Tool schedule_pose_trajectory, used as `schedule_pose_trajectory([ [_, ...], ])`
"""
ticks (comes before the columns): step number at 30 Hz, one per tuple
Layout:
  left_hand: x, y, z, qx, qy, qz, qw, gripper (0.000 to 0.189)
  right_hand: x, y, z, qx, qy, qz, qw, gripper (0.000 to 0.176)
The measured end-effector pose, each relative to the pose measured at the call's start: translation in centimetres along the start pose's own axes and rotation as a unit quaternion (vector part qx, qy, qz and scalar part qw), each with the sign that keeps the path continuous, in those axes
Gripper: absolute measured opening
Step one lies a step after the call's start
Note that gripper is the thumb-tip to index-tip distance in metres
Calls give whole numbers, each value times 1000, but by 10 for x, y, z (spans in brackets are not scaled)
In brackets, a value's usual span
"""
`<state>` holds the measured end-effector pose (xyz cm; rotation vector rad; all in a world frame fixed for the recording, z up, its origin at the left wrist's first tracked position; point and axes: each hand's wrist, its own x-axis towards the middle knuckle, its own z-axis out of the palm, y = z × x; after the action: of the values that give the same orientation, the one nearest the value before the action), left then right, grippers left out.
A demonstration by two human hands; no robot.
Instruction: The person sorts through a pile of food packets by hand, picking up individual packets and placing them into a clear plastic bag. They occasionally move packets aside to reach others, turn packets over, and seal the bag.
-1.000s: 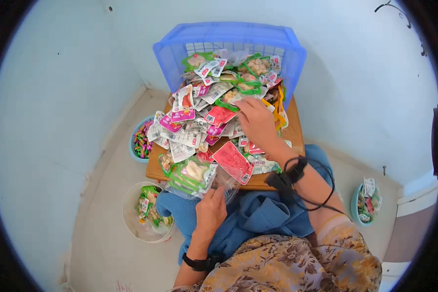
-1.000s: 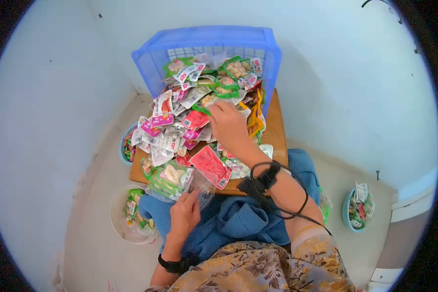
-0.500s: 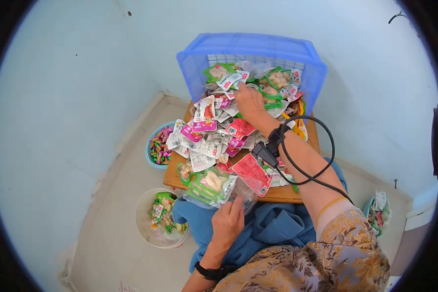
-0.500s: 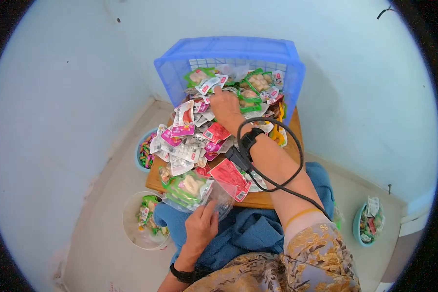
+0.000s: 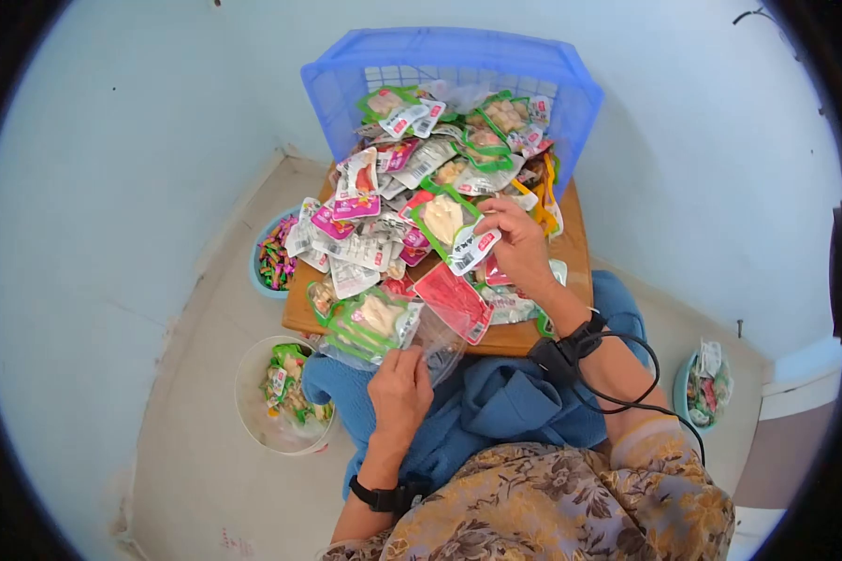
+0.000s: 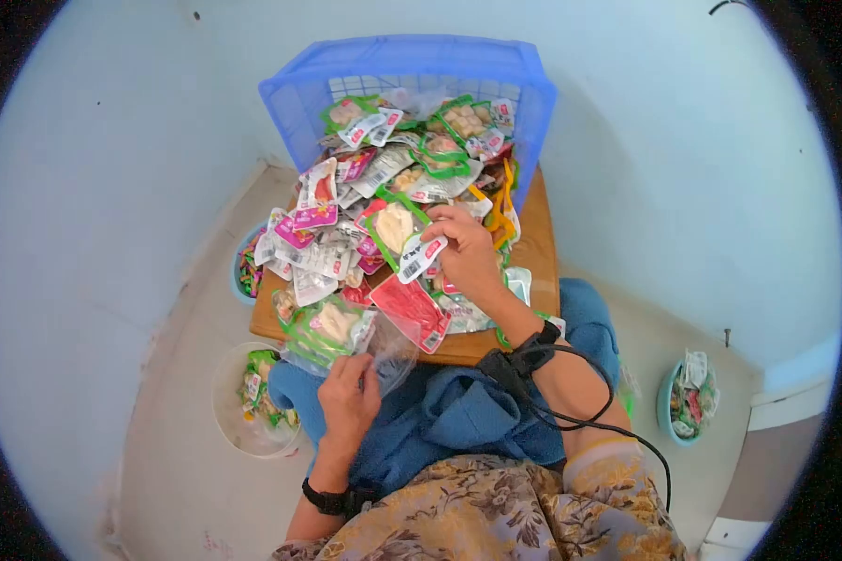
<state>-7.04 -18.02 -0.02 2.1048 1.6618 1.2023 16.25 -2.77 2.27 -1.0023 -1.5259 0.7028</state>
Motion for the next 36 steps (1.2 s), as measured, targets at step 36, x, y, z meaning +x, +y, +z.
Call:
schedule_pose_trajectory([
  [36,8,21,3,-17,69,-11,997,11,-73,-34,-42,265,121,304,907,44],
])
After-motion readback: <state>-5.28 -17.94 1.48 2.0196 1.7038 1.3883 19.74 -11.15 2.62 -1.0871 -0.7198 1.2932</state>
